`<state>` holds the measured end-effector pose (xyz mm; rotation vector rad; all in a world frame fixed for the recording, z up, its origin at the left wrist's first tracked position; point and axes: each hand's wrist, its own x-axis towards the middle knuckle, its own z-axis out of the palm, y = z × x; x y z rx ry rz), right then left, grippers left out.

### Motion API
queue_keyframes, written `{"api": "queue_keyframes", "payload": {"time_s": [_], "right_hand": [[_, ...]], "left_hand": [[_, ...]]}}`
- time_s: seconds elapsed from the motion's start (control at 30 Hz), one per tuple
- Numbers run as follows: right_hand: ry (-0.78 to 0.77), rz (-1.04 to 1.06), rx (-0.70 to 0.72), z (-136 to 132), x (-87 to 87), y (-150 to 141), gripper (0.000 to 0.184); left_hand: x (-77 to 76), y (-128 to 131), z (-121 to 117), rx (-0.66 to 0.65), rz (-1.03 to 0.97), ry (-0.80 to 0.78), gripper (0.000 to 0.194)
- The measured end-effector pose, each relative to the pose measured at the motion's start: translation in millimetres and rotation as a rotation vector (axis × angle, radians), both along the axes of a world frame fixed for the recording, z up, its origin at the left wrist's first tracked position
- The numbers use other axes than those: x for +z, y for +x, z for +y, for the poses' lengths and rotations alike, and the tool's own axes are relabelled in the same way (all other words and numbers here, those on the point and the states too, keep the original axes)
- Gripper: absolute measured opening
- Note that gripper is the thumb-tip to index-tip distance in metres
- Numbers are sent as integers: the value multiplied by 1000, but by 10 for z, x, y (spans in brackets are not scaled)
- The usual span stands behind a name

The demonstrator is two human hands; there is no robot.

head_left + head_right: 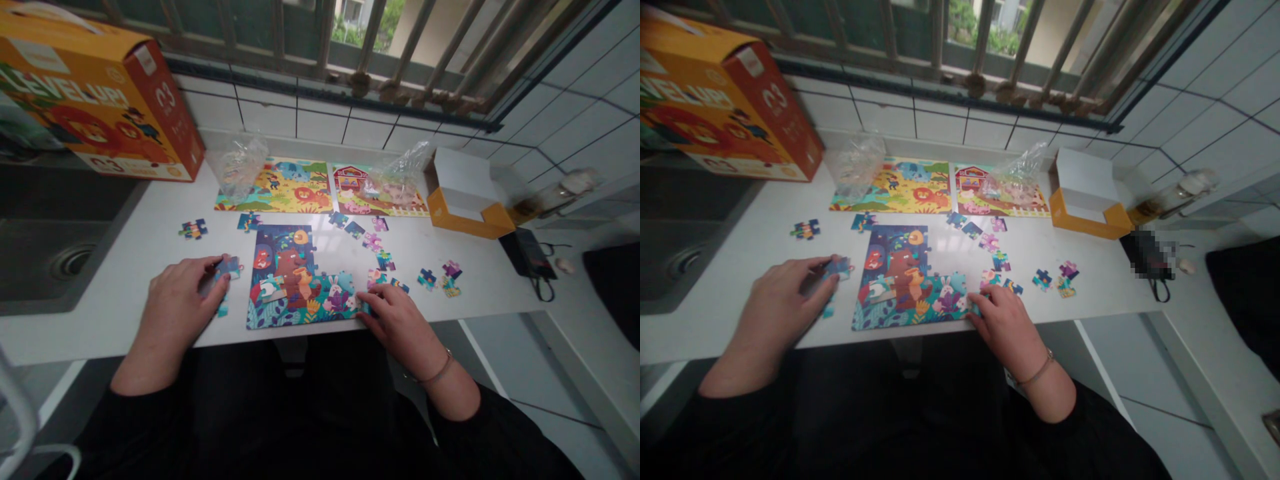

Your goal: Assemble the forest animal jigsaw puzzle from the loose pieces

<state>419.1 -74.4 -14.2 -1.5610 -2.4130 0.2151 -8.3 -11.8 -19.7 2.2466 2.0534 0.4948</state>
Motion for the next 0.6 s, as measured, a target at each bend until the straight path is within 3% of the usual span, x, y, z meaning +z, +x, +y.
{"api": "queue_keyframes", "payload": {"time_s": [0.3, 0.6], "right_hand": [[23, 14, 66, 45, 24, 20, 33], [-37, 58, 167, 57, 113, 152, 51]], "left_hand": [[-32, -16, 3, -7, 4, 33, 48], [-42, 6, 15, -16, 3, 63, 50]]}}
